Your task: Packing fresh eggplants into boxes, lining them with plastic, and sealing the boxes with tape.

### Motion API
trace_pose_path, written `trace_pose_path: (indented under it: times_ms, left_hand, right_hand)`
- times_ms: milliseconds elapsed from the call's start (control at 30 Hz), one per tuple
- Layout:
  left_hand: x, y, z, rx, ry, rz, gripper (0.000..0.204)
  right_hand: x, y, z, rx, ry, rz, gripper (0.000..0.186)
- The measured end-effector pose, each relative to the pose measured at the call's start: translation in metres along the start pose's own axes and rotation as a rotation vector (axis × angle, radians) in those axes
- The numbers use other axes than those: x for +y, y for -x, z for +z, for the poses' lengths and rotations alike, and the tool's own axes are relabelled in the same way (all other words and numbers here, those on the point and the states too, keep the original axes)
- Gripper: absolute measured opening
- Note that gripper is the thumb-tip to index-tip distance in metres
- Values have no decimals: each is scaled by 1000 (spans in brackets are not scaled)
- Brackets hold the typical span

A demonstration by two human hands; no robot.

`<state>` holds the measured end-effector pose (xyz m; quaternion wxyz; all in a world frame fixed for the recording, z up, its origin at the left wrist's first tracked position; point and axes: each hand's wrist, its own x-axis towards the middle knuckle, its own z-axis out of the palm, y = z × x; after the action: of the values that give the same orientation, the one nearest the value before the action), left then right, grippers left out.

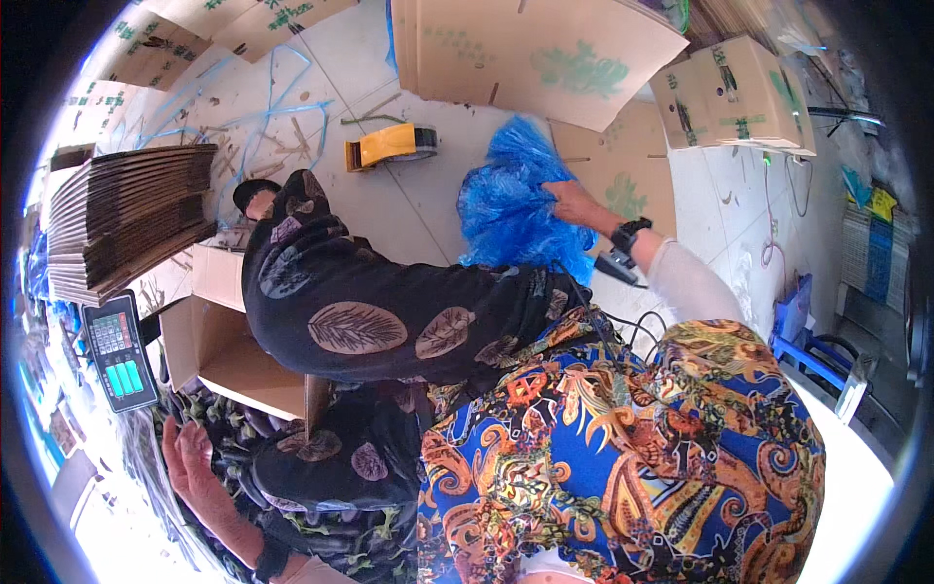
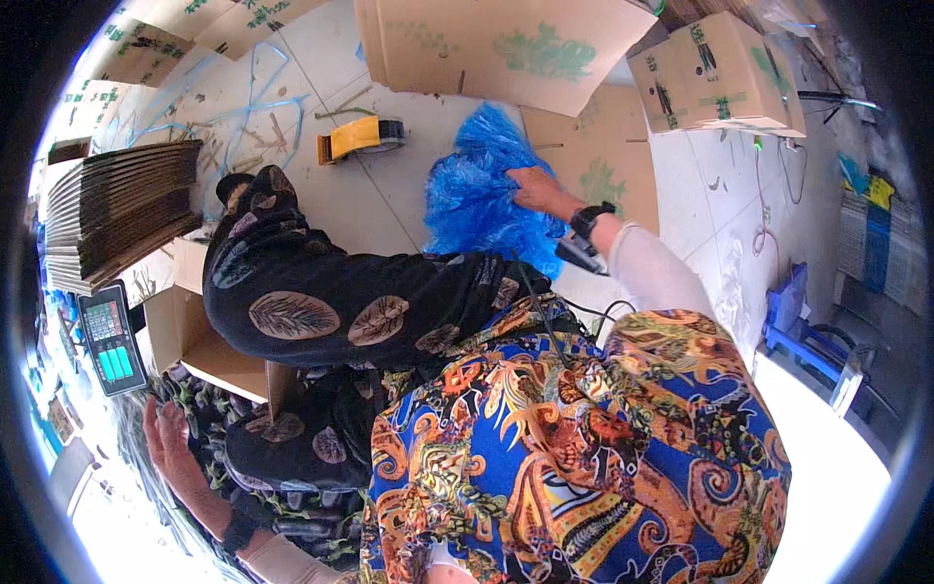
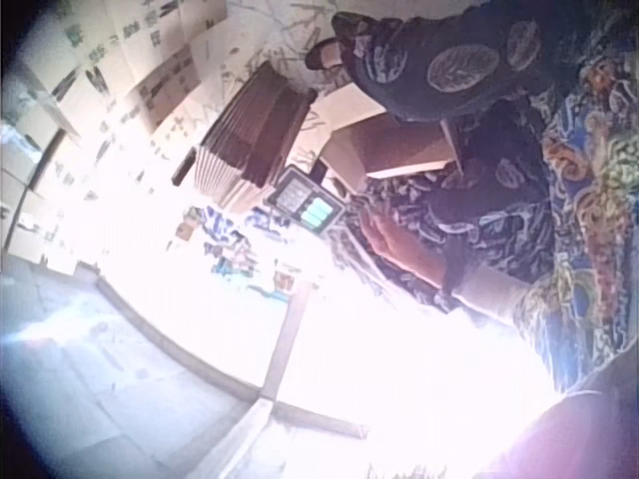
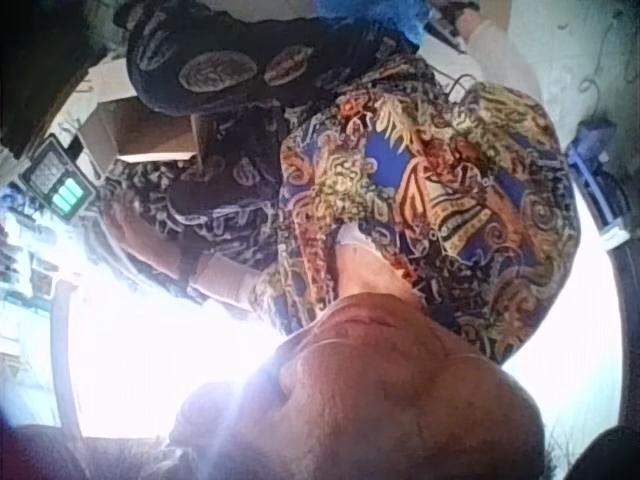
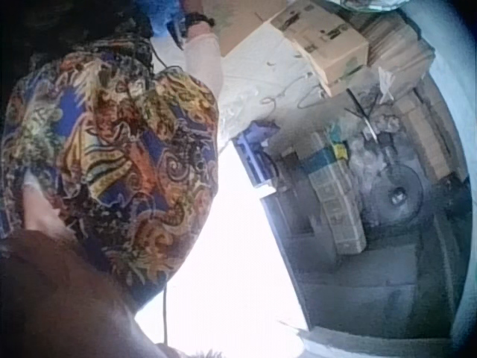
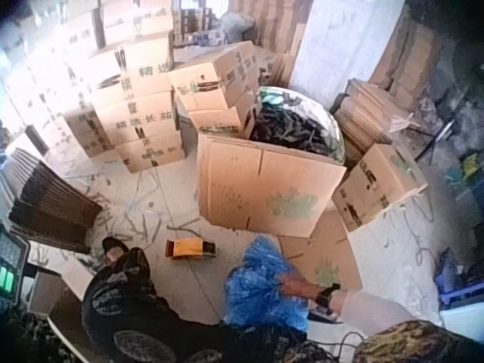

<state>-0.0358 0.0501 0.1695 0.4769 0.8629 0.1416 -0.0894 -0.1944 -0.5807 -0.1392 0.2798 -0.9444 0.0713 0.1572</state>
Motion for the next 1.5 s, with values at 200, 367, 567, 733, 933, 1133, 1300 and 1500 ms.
trace_pose_path:
  times_ms: [200, 367, 567, 733, 933, 1133, 1300, 1500]
  left_hand:
    - [40, 1, 44, -116, -62, 141, 39]
    - [54, 6, 71, -231, -85, 195, 41]
    - [70, 13, 87, -311, -30, 276, 42]
    - [107, 16, 135, -416, 133, 319, 39]
    - [145, 11, 202, -508, 480, 524, 75]
    - [160, -3, 166, -448, 784, 476, 32]
    - [119, -31, 37, -584, 1233, 634, 45]
    - [122, -2, -40, -450, 1240, 808, 37]
  right_hand:
    - [-3, -2, -54, -62, -158, 357, 64]
    - [76, 11, -3, 298, 284, 603, 63]
    - [-11, -19, -86, 66, -1081, 418, 36]
    - [-137, -56, -195, 33, -1479, -27, 32]
    - [-314, -55, -232, -138, -1258, -482, 42]
    - [-381, -82, -266, -672, -676, -1039, 58]
    - [-413, -83, -230, -463, -181, -750, 63]
    - [-471, -134, -149, -486, -40, -1059, 40]
